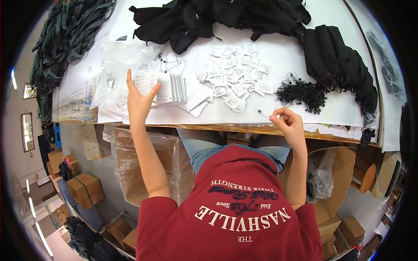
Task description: Packing small items and tags into black pouches at a workstation.
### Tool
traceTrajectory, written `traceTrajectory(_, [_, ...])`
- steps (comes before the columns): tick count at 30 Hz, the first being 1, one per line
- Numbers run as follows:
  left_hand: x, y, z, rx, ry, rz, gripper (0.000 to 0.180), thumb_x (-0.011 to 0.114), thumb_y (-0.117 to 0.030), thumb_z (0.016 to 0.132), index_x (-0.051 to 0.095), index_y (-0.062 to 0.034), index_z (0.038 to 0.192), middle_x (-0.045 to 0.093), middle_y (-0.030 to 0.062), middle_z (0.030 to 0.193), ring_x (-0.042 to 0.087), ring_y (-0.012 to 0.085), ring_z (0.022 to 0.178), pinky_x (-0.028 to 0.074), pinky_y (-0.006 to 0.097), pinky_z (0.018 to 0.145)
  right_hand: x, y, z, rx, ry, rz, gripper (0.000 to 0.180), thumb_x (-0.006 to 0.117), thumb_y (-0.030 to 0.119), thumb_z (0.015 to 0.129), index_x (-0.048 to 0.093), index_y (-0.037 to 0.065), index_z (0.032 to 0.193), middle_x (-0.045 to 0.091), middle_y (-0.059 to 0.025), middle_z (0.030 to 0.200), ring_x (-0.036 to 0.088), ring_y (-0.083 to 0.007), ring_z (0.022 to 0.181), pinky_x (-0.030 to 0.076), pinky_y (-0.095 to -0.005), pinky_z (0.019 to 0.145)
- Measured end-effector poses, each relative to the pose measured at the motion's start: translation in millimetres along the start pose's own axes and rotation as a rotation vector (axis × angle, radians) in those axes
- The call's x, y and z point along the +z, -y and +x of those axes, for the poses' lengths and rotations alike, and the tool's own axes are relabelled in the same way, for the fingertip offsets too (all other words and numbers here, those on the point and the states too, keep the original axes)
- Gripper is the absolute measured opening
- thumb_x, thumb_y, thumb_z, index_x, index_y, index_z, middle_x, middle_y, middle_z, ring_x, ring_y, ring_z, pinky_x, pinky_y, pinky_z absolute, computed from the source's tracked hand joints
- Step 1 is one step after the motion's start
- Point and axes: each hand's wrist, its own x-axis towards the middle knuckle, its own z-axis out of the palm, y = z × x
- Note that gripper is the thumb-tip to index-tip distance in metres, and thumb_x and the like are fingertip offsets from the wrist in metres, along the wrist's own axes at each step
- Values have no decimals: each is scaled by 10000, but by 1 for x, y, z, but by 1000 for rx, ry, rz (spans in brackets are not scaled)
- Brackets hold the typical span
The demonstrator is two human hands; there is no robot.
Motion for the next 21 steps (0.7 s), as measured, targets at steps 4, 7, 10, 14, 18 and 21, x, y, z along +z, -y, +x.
traceTrajectory(4, [-6,-11,-6,42,-110,-71,929,765,-273,735,215,-52,1451,483,286,1280,510,346,1180,404,399,985,6,4,-2,5,19,-4,106,690,110,821,628,26,810,297,118,568,233,-3,527,163,-214,487])
traceTrajectory(7, [0,-32,-23,155,-112,-309,821,745,-146,744,279,-49,1414,503,230,1256,527,300,1148,411,378,977,13,12,-3,-40,-11,-21,107,693,113,817,628,27,811,282,107,565,234,-8,528,164,-220,484])
traceTrajectory(10, [21,-58,-50,345,-147,-480,674,716,23,731,389,-33,1318,515,114,1225,540,209,1091,426,321,943,27,33,-3,-165,-55,-160,106,698,111,803,630,31,819,284,73,552,244,-27,516,183,-235,472])
traceTrajectory(14, [41,-84,-85,321,52,-634,467,737,25,726,515,-14,1135,580,60,1061,560,155,967,436,277,864,48,61,-7,-438,-117,-333,107,711,95,765,635,45,821,337,3,542,290,-82,479,245,-261,454])
traceTrajectory(18, [50,-102,-107,309,157,-703,226,741,31,723,631,-17,914,613,39,825,563,110,763,432,236,718,61,79,-14,-705,-171,-358,118,740,77,722,641,75,787,455,-12,555,366,-127,459,287,-276,442])
traceTrajectory(21, [54,-109,-116,285,240,-776,168,732,44,719,655,-17,855,604,35,768,554,107,694,424,225,655,64,78,-16,-784,-178,-389,142,749,64,703,636,88,784,513,-12,584,401,-142,455,311,-280,436])
